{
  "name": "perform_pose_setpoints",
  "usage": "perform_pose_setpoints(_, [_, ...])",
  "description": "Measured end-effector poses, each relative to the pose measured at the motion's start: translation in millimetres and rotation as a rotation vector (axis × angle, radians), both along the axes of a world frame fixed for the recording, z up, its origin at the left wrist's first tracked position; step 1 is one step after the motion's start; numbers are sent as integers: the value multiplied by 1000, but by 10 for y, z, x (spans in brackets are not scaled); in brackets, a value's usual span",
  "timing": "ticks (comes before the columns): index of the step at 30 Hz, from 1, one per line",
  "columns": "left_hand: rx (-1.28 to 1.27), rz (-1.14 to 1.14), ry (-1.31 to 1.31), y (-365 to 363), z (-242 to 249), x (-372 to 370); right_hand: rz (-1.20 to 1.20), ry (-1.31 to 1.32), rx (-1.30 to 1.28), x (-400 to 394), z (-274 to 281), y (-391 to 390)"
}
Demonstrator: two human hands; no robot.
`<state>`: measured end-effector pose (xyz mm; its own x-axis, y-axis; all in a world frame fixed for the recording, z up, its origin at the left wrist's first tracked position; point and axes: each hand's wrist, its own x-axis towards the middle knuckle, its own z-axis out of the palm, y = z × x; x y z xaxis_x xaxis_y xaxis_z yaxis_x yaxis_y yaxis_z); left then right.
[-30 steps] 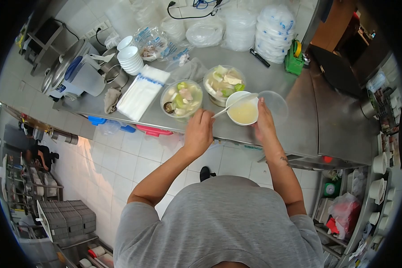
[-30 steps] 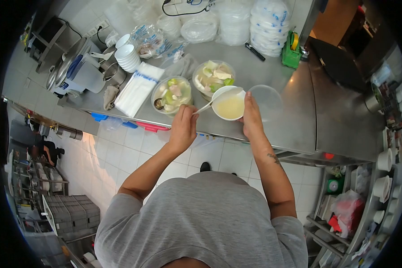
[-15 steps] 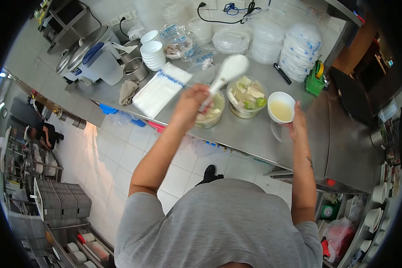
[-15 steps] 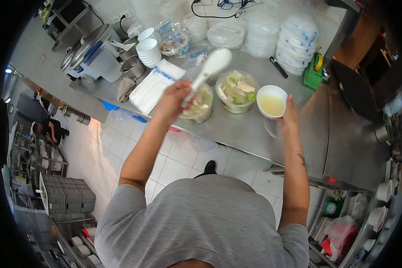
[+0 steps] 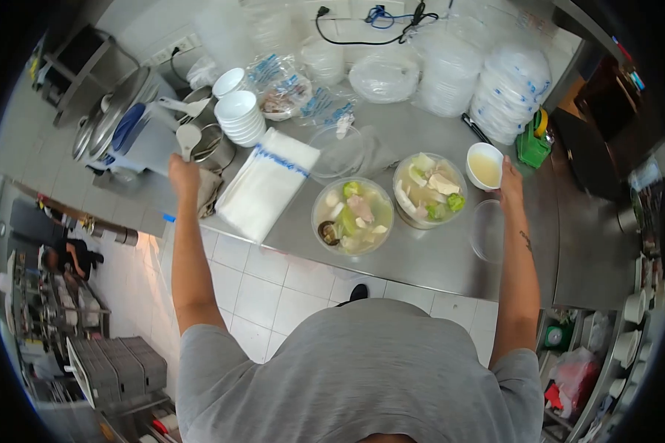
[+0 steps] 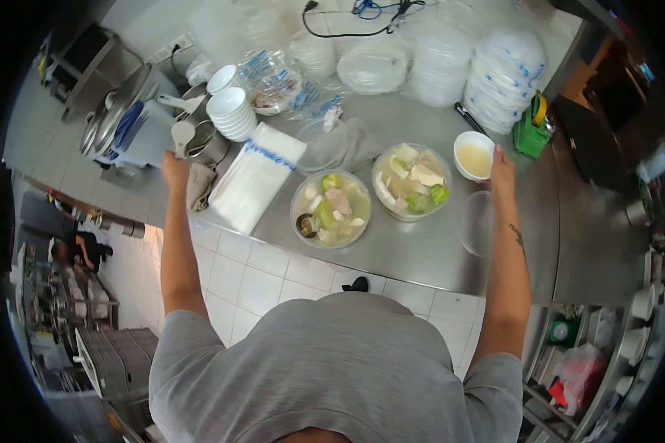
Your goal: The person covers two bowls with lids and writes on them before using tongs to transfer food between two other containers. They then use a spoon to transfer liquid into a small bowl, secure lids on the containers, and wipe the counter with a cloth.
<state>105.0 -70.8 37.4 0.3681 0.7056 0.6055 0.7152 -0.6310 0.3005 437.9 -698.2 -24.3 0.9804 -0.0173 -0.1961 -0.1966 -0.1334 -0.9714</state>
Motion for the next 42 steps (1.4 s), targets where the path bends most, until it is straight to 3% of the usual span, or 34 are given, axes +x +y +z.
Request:
perform_pose_setpoints(5, [21,123,289,-73,297,248,-115,-6,-95,234,-143,143])
perform_pose_setpoints(11, [212,27,452,88,297,552,-154,-71,-192,545,-374,80])
perform_pose_setpoints(14, [273,-4,436,156,249,631,-183,-63,-211,587,-362,10])
perform_pose_setpoints(18, [169,28,275,-98,563,577,-159,0,-143,606,-364,-56])
perform_pose_setpoints(24, [83,-35,135,-7,529,531,-231,2,-121,426,-168,-155])
perform_pose_setpoints(27, [217,63,405,-94,391,551,-183,-99,-249,273,-143,-345])
perform_pose_setpoints(30, [298,-153,288,-455,427,724,-106,-344,-407,-111,-87,-349])
perform_pose_setpoints(32, [-28,-599,114,-431,142,994,-79,-414,-444,-417,-64,-252])
perform_pose_setpoints(33, [-331,-684,94,-745,132,1119,-76,-384,-420,-559,-55,-179])
perform_pose_setpoints(35, [-447,-986,247,-1043,-77,1416,-66,-356,-402,-803,-23,-14])
perform_pose_setpoints(36, [-500,-998,226,-1137,-261,1568,-61,-357,-409,-917,0,72])
perform_pose_setpoints(37, [-394,-992,316,-1100,-475,1754,-61,-357,-414,-1019,7,118])
perform_pose_setpoints(40, [-489,-906,411,-1244,-571,2022,55,-605,-825,-1276,-130,146])
perform_pose_setpoints(42, [-574,-925,377,-1232,-692,2143,117,-660,-912,-1473,-156,141])
